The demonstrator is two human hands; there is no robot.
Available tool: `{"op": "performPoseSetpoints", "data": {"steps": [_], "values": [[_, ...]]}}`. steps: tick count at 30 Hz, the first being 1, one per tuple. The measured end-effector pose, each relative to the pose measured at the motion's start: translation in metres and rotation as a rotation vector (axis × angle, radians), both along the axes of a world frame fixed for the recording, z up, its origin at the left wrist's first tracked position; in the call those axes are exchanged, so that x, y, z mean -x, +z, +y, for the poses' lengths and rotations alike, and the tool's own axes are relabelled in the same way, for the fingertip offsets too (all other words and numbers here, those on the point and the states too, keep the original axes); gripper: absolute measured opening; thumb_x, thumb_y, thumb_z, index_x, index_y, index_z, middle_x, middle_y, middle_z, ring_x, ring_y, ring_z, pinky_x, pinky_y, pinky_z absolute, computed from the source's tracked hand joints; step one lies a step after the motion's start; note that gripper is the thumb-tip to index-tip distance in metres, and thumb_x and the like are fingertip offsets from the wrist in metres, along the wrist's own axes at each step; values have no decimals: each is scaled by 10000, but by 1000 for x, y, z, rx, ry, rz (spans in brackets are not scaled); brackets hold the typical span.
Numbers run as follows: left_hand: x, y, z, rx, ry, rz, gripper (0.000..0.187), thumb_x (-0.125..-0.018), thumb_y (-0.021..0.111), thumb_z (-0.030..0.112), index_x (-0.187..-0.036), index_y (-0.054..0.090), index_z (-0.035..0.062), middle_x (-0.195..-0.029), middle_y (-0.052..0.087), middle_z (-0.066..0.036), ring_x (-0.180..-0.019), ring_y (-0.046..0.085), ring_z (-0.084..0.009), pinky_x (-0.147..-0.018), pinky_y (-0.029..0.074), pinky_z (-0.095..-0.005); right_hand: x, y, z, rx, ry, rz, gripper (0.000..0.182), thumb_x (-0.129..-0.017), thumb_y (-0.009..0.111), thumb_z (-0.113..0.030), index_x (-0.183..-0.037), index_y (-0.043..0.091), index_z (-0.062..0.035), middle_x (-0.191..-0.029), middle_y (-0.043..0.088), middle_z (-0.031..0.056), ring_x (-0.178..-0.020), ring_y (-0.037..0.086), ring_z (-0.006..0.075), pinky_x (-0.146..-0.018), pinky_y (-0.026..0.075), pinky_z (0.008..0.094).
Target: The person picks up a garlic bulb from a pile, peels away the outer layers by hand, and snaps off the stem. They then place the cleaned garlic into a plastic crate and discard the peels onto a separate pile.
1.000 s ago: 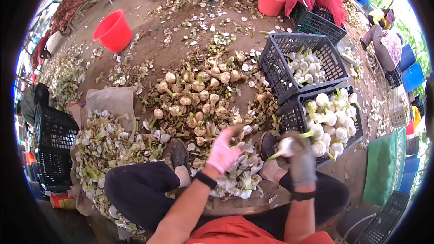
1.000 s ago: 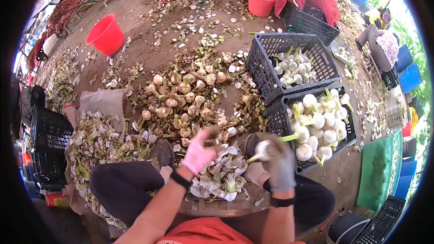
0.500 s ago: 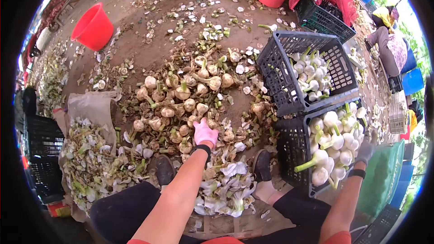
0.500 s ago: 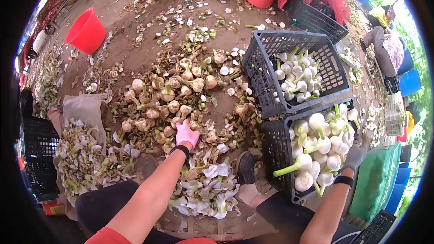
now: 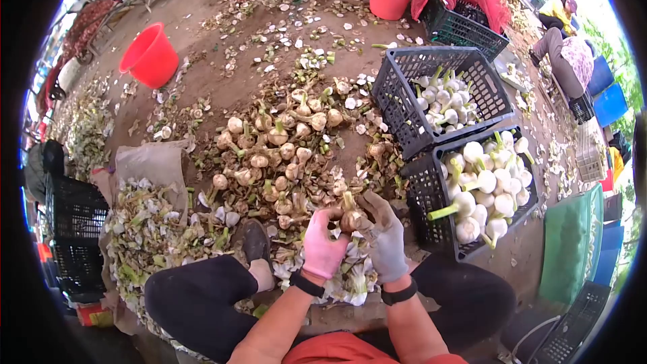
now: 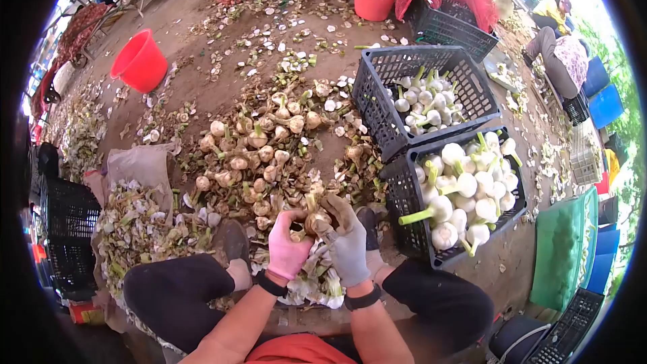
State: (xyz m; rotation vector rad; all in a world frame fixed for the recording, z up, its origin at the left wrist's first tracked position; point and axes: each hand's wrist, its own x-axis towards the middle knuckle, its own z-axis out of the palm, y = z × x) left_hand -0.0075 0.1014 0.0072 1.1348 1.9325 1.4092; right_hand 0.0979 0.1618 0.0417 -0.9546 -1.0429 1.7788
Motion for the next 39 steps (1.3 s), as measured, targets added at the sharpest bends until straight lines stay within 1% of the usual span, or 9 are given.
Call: {"op": "performPoseSetpoints", "data": {"steps": [5,8,11,12,19,30,36,38,39], "values": [[-9,26,-36,-59,45,-137,421,-637,719,-13,-1031,575,24,-1022,569,-109,-946,591,-240,-859,483,-321,1,7,-30,-59,17,-100,432,-878,650,-39,-1265,488,64,-1167,589,101,-1020,580,146,-871,480,257],[-12,40,-52,-115,17,-91,470,-637,763,20,-1069,578,45,-1102,537,-93,-1060,531,-242,-955,424,-343,2,19,-44,136,28,23,390,-922,606,-123,-1253,504,55,-1148,586,81,-987,575,127,-853,474,249],[2,52,-61,-139,59,-103,497,-616,786,33,-1067,577,46,-1094,545,-93,-1047,536,-241,-945,429,-344,0,17,-61,194,112,170,384,-938,589,-176,-1240,517,49,-1131,590,71,-1007,563,125,-884,455,258],[6,55,-66,-149,43,-62,508,-602,794,35,-1062,581,49,-1081,550,-96,-1023,545,-247,-924,444,-351,-2,15,-64,130,106,60,389,-945,576,-205,-1242,522,41,-1132,589,64,-1038,551,126,-908,437,264],[1,66,-89,-259,12,135,495,-566,742,-14,-1035,600,55,-1094,570,-137,-1035,578,-313,-895,479,-371,13,34,-80,38,110,94,388,-939,602,-186,-1246,526,39,-1122,623,67,-1001,576,116,-890,459,256],[12,76,-99,-173,1,16,505,-557,735,-28,-1042,613,41,-1115,582,-121,-1062,580,-269,-942,461,-349,1,46,-79,-86,293,-42,358,-969,542,-148,-1275,525,36,-1153,624,62,-1024,564,113,-897,450,255],[15,64,-100,-154,-78,-352,545,-653,785,29,-1158,582,-6,-1147,601,-100,-1018,600,-196,-934,469,-321,-4,31,-82,-303,199,-251,301,-916,540,-40,-1201,575,51,-1036,667,109,-964,591,135,-860,459,272],[15,69,-101,-135,-157,-896,592,-737,794,120,-1242,524,-29,-1134,607,-100,-1003,602,-173,-925,475,-323,-5,26,-83,-326,159,-285,299,-897,543,-15,-1186,585,50,-1008,674,123,-949,598,140,-852,463,280],[15,66,-101,-131,-160,-895,592,-737,794,120,-1242,524,-29,-1134,607,-100,-1003,602,-173,-925,475,-323,-6,24,-83,-359,147,-336,302,-890,552,-12,-1184,586,48,-1012,675,128,-951,605,146,-850,466,284]]}}
